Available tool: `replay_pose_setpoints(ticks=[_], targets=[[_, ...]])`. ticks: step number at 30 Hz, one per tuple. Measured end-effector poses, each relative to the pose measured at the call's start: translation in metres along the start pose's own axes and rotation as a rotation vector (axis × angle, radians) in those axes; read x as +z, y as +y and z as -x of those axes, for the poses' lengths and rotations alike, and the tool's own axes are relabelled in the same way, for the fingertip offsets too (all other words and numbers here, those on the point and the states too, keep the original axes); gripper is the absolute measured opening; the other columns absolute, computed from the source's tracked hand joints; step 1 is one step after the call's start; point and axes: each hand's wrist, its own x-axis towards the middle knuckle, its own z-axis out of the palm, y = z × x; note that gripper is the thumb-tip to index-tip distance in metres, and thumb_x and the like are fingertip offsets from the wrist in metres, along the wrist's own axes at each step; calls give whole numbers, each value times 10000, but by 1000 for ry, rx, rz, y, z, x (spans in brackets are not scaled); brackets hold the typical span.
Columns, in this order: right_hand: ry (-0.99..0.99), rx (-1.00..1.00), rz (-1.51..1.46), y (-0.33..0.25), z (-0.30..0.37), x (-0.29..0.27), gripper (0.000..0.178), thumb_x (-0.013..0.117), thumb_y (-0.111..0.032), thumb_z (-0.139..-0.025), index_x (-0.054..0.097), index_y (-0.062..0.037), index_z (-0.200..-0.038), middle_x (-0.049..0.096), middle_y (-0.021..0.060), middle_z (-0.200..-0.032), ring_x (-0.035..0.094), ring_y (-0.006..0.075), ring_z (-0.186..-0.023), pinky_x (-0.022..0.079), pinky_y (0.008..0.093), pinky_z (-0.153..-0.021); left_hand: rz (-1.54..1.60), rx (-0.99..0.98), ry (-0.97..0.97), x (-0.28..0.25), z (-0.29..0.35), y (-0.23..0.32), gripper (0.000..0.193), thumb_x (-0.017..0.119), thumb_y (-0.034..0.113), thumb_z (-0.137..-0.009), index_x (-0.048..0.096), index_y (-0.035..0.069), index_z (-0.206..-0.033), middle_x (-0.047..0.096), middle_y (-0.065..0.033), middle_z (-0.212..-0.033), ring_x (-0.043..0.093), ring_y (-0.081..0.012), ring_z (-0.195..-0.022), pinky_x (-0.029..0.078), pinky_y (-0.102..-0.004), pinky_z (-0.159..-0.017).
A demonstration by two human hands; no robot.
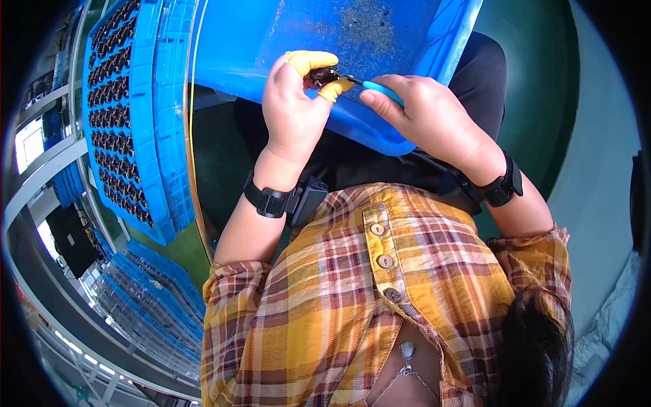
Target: Trim leads from electronic components and place them into a grid tray.
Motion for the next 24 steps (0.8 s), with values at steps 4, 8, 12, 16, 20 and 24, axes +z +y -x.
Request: replay_pose_setpoints(ticks=[4,8,12,16,20,24], targets=[[54,-77,110,2,-4,0,379,563,-407,-911,642,-43,-843,614,167,-645,634,342,-644,515,425,-566,-49,19,-1,-1,-5,3,361,789,-36,-644,627,52,-954,603,-72,-925,622,-176,-769,535,-262,-685],[109,-138,120,1,-14,5,349,587,-387,-896,641,-46,-842,616,168,-669,630,347,-648,510,433,-570,-307,23,-19,-16,-11,15,331,764,30,-660,640,87,-961,621,-94,-895,601,-288,-849,512,-353,-733],[77,-115,-1,1,-20,9,295,613,-285,-895,648,-14,-1008,640,205,-837,622,383,-779,498,440,-675,-339,-80,-132,-48,-12,33,297,756,52,-679,628,82,-945,623,-81,-899,599,-272,-833,503,-359,-717],[63,-100,1,17,-34,15,294,593,-249,-907,630,10,-1042,644,223,-915,616,398,-842,493,434,-715,-175,-96,-125,-86,-12,73,243,652,-3,-825,625,61,-1057,577,-69,-978,595,-131,-821,516,-249,-654],[112,-97,84,40,-31,37,305,603,-267,-899,642,3,-1035,649,208,-903,624,386,-805,501,434,-692,-20,-273,-32,-146,-27,100,333,521,-84,-860,553,34,-1170,566,-64,-961,594,-123,-750,501,-235,-629],[98,-123,203,42,-33,52,309,638,-299,-863,652,-35,-1025,641,155,-826,628,338,-741,501,413,-648,-272,-394,216,-208,-78,63,311,614,9,-869,526,19,-1167,602,-59,-902,598,-111,-718,482,-220,-588]])
